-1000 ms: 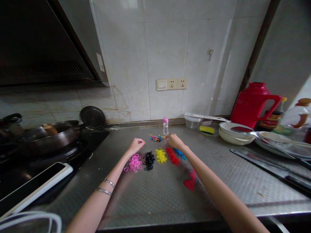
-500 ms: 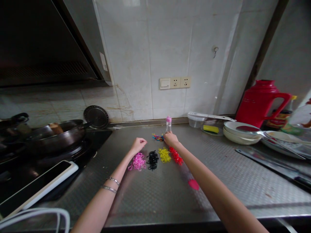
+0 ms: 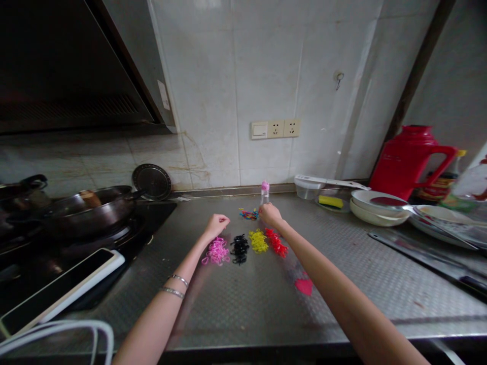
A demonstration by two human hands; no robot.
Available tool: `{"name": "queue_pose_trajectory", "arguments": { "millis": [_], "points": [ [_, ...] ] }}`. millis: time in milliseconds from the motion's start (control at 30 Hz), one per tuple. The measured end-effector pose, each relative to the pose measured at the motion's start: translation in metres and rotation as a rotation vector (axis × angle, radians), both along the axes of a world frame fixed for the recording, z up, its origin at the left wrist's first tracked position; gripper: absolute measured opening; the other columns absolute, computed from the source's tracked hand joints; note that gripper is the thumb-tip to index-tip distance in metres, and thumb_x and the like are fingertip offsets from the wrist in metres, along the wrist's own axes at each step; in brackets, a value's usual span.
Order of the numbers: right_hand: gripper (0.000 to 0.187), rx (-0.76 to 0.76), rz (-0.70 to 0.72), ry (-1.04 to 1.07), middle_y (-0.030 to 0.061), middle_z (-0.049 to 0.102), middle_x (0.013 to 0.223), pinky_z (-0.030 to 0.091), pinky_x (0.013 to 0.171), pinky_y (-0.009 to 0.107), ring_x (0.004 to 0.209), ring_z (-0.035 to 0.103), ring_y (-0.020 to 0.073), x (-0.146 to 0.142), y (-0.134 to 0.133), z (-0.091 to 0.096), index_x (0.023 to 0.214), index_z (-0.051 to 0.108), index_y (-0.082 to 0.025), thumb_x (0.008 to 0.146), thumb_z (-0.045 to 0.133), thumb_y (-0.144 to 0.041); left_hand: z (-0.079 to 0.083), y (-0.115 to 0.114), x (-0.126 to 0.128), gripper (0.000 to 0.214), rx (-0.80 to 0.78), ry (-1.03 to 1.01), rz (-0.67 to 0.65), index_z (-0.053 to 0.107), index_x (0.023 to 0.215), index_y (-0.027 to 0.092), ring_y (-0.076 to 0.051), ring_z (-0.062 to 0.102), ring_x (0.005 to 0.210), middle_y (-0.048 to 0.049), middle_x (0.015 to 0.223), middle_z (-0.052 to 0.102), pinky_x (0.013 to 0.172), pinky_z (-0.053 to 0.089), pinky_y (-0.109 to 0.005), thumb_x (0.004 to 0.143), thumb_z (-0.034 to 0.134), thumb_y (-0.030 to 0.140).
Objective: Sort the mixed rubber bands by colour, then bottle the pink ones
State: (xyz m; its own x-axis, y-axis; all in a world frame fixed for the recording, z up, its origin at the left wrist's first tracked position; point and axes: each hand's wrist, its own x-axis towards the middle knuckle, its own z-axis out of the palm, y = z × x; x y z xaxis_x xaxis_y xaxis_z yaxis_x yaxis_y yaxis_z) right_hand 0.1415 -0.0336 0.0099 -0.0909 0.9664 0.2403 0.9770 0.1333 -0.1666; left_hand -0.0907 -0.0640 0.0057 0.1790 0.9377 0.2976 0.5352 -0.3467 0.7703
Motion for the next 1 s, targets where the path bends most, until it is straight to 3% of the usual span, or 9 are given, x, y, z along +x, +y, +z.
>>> {"name": "queue_pose_trajectory", "arguments": {
  "millis": [167,333,667,1000],
  "points": [
    [0.022,0.036,0.057,0.216,0.0066,0.066,0.08,0.04,0.062,0.02,0.073,0.058,0.015,0.011,0.002,-0.001,0.082,0.066,-0.018,0.072,0.047,-0.021,-0.002,0.002,-0.004,0.023,0.018,-0.003,0.001,0.065,0.071,0.009,-0.01,0.051,0.049,-0.0051,0.06,0.062,0.052,0.039,-0.021,0.067,0.05,0.025],
    [0.019,0.139,0.144,0.391,0.0047,0.066,0.069,0.037,0.056,0.018,0.064,0.058,0.0132,0.032,-0.004,0.001,0.073,0.068,-0.014,0.066,0.051,-0.021,-0.006,0.005,-0.008,0.023,0.025,-0.001,-0.016,0.065,0.071,0.008,-0.011,0.051,0.05,-0.0044,0.057,0.06,0.053,0.039,-0.022,0.067,0.049,0.025],
    [0.023,0.073,0.151,0.426,0.0025,0.065,0.063,0.038,0.055,0.018,0.063,0.059,0.0149,0.085,-0.035,-0.008,0.072,0.07,-0.012,0.063,0.052,-0.023,-0.011,0.008,-0.013,0.023,-0.003,0.006,-0.015,0.065,0.074,0.009,-0.01,0.051,0.05,-0.0043,0.059,0.062,0.053,0.04,-0.021,0.067,0.05,0.024],
    [0.025,-0.009,0.166,0.462,0.003,0.067,0.069,0.041,0.055,0.018,0.061,0.058,0.0138,0.102,-0.04,-0.016,0.078,0.07,-0.014,0.064,0.054,-0.028,-0.017,0.005,-0.01,0.022,0.002,0.044,0.005,0.066,0.074,0.01,-0.01,0.053,0.05,-0.0055,0.065,0.065,0.053,0.041,-0.021,0.067,0.051,0.024]
  ]
}}
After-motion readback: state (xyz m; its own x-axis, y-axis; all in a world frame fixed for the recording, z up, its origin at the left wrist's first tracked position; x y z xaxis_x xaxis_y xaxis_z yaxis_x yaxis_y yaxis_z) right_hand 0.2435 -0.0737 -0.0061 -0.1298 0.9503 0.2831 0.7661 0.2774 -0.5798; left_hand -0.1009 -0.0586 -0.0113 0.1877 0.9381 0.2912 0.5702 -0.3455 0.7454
